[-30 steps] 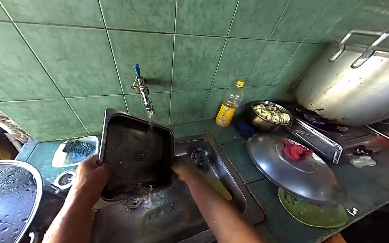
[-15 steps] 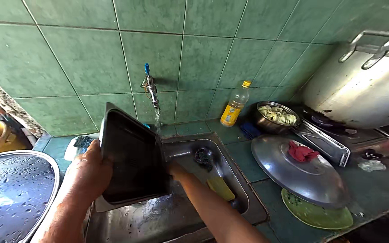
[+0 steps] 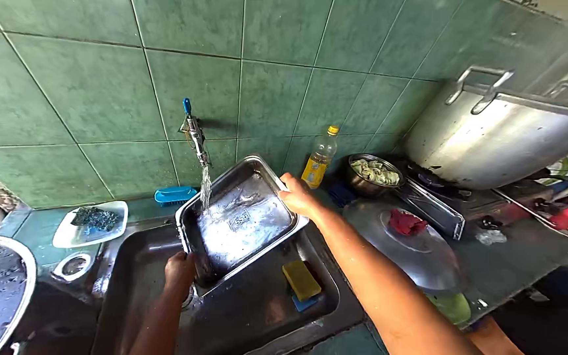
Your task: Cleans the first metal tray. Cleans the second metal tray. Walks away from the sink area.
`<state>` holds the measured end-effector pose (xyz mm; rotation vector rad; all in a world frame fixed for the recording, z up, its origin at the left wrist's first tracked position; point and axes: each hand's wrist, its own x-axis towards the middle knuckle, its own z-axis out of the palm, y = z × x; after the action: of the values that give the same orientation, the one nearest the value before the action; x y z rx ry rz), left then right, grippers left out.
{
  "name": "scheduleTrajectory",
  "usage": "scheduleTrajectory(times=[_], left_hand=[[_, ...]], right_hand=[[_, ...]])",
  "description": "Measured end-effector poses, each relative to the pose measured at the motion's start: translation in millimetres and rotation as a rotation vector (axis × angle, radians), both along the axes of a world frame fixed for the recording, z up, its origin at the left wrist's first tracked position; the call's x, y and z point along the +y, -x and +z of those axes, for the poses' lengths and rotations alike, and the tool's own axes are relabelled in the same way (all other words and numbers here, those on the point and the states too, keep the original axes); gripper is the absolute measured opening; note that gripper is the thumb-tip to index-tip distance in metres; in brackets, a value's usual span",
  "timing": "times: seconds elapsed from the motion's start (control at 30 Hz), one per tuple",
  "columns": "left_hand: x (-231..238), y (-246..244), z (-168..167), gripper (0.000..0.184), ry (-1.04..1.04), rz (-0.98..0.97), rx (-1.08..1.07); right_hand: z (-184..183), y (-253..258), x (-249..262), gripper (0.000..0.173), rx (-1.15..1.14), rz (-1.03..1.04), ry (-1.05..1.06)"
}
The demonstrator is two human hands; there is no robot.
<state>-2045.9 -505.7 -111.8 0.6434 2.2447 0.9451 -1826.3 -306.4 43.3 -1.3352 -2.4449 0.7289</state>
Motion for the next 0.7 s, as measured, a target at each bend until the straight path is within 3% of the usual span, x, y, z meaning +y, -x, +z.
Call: scheduleTrajectory(times=[0.1,0.23,0.3,0.4,0.5,0.6,0.67,0.7], left_hand=[[6,3,23,0.029,-0.120,0.009,-0.041],[-10,17,67,0.029,-0.340,-0.064,0.025],[-26,18,91,0.030,-0.403,-0.235,0.306],[-46,24,114,0.054,-0.454,-0.580,0.786],[-62,32,136,0.028,-0.559,-0.725,1.039],[-74,35,150,0.028,-0.689,-0.795,1.019],[-73,34,145,0.030,-0.829,-0.773,0.839],[-71,33,140,0.030,-0.910,-0.714,0.723]], right_hand=[[-31,-31,15,0.035,0.175,-0.070,0.065],[-118,-57,26,0.036,0.488,-0.168,0.284],[-150,-53,15,0.035,0.599,-0.183,0.438],[-181,-35,9,0.036,0.606,-0.131,0.586],[-189,-18,13,0.035,0.488,0.062,0.632],[-165,-13,15,0.030,0.365,0.225,0.652],[-164,-17,11,0.020,0.622,0.244,0.820],[-163,-18,8,0.025,0.697,0.250,0.967]])
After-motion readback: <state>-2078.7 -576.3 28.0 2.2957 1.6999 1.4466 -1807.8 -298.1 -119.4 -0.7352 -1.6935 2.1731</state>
